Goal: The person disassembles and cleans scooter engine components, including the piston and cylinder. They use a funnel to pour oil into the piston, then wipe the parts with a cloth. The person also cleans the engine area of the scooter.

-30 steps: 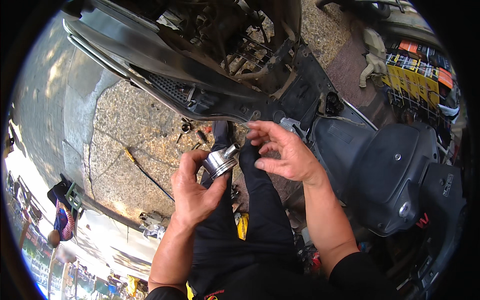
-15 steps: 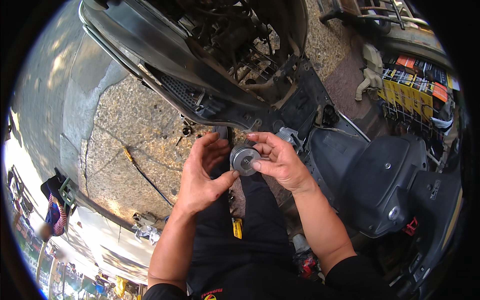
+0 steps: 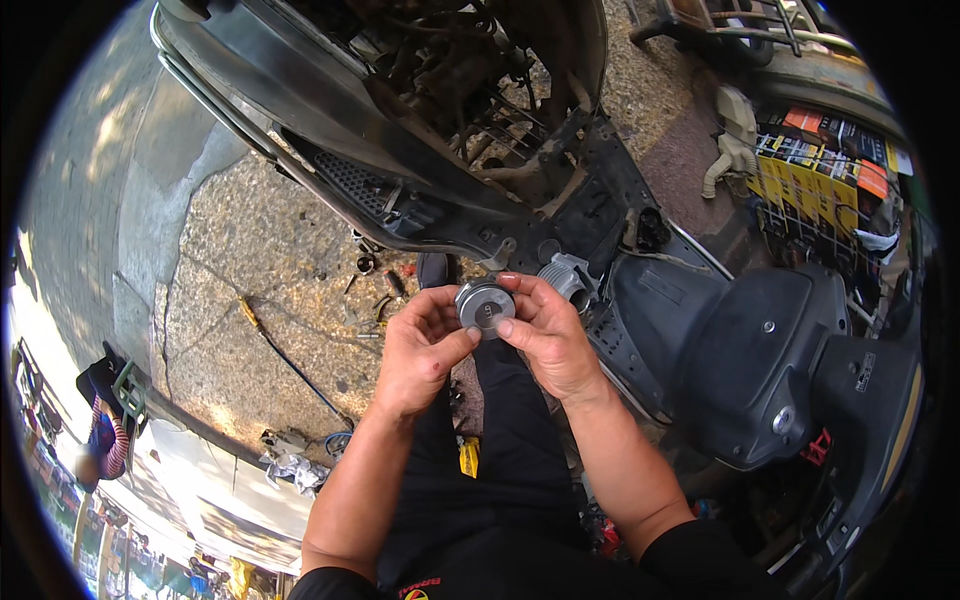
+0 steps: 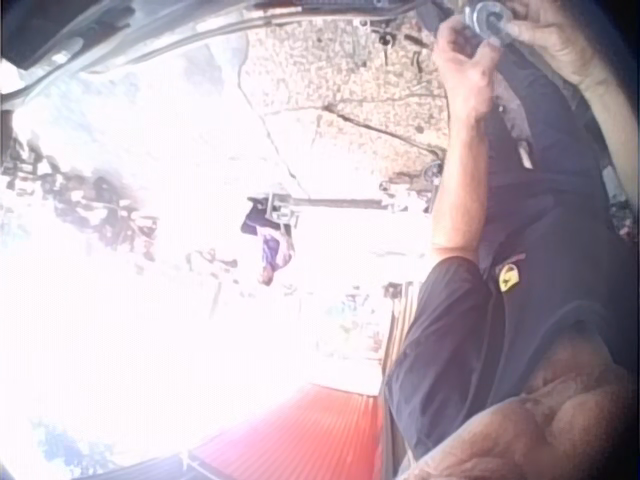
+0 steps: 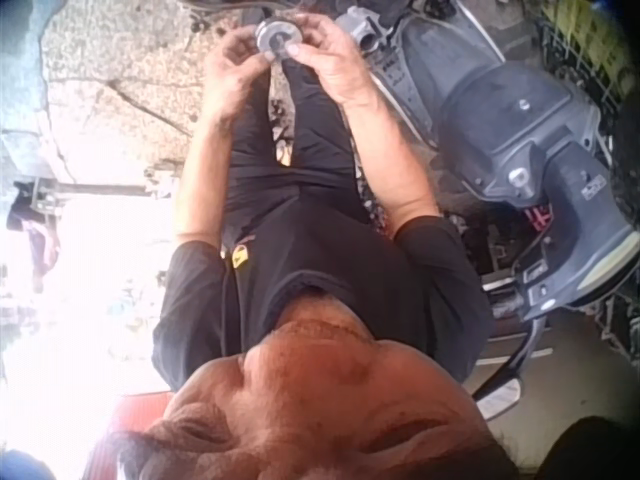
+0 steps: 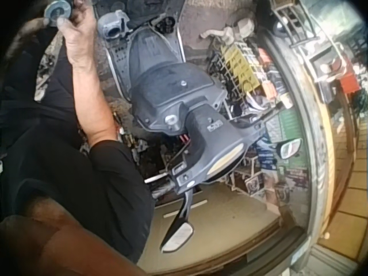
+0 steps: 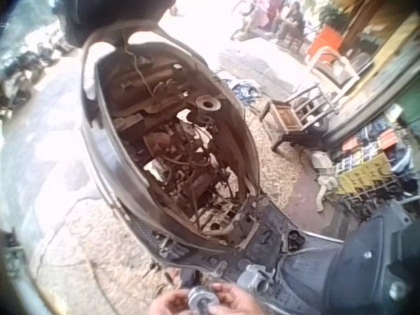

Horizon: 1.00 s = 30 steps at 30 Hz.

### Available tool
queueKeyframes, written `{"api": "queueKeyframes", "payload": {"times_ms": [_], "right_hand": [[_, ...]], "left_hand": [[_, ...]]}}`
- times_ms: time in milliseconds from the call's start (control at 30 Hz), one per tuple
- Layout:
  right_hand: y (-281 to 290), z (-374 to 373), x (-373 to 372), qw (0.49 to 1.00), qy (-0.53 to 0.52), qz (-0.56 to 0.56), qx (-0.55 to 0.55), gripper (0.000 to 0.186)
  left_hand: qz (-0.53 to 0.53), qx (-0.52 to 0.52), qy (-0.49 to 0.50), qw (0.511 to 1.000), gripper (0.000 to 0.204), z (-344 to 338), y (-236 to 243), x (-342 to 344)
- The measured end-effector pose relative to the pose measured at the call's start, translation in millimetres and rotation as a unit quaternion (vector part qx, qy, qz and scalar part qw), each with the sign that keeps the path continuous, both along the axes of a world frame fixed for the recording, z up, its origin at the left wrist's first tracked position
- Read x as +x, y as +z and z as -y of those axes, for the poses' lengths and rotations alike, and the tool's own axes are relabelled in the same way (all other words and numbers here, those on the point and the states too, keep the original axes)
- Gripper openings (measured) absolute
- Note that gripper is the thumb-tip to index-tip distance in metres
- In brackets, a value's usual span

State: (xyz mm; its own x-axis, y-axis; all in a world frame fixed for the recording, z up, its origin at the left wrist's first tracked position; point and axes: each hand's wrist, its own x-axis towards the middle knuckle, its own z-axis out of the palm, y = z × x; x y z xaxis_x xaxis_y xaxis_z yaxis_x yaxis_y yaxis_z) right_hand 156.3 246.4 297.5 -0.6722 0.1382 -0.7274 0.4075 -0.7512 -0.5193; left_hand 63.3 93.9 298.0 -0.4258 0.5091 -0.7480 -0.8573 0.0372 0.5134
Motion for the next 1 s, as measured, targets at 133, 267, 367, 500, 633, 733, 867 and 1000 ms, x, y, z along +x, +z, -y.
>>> {"api": "queueKeyframes", "payload": {"times_ms": [133, 267, 367, 500, 633, 733, 867, 1000], "right_hand": [[0.5, -6.0, 0.9, 0.999, 0.052, -0.005, 0.012, 0.047], [-0.6, -12.5, 1.3, 0.997, 0.073, -0.013, -0.015, 0.047], [0.1, -9.5, 0.7, 0.999, 0.007, -0.002, -0.053, 0.047], [3.5, -0.9, -0.7, 0.996, -0.068, 0.011, -0.059, 0.044], [5.3, 5.4, -1.7, 0.986, -0.122, -0.005, -0.112, 0.041], [5.5, 7.5, -1.3, 0.983, -0.128, -0.019, -0.129, 0.039], [5.5, 8.6, -0.6, 0.98, -0.124, -0.039, -0.149, 0.037], [6.4, 9.0, 0.0, 0.982, -0.115, -0.034, -0.143, 0.039]], "left_hand": [[-0.019, 0.028, -0.041, 0.999, 0.039, 1.0, 0.3, -13.8], [0.005, 0.045, -0.097, 0.994, 0.041, 3.6, -1.2, -25.7], [0.029, 0.054, -0.054, 0.997, 0.048, 3.7, -5.8, -24.8], [0.073, 0.1, 0.036, 0.992, 0.059, 5.9, -8.6, -13.3], [0.02, 0.126, 0.031, 0.991, 0.067, 2.0, -10.2, -0.9], [-0.029, 0.123, 0.009, 0.992, 0.075, -1.7, -11.3, 1.3], [-0.073, 0.101, 0.0, 0.992, 0.074, -6.6, -12.7, 1.0], [-0.102, 0.061, -0.004, 0.993, 0.073, -9.3, -11.5, 1.2]]}}
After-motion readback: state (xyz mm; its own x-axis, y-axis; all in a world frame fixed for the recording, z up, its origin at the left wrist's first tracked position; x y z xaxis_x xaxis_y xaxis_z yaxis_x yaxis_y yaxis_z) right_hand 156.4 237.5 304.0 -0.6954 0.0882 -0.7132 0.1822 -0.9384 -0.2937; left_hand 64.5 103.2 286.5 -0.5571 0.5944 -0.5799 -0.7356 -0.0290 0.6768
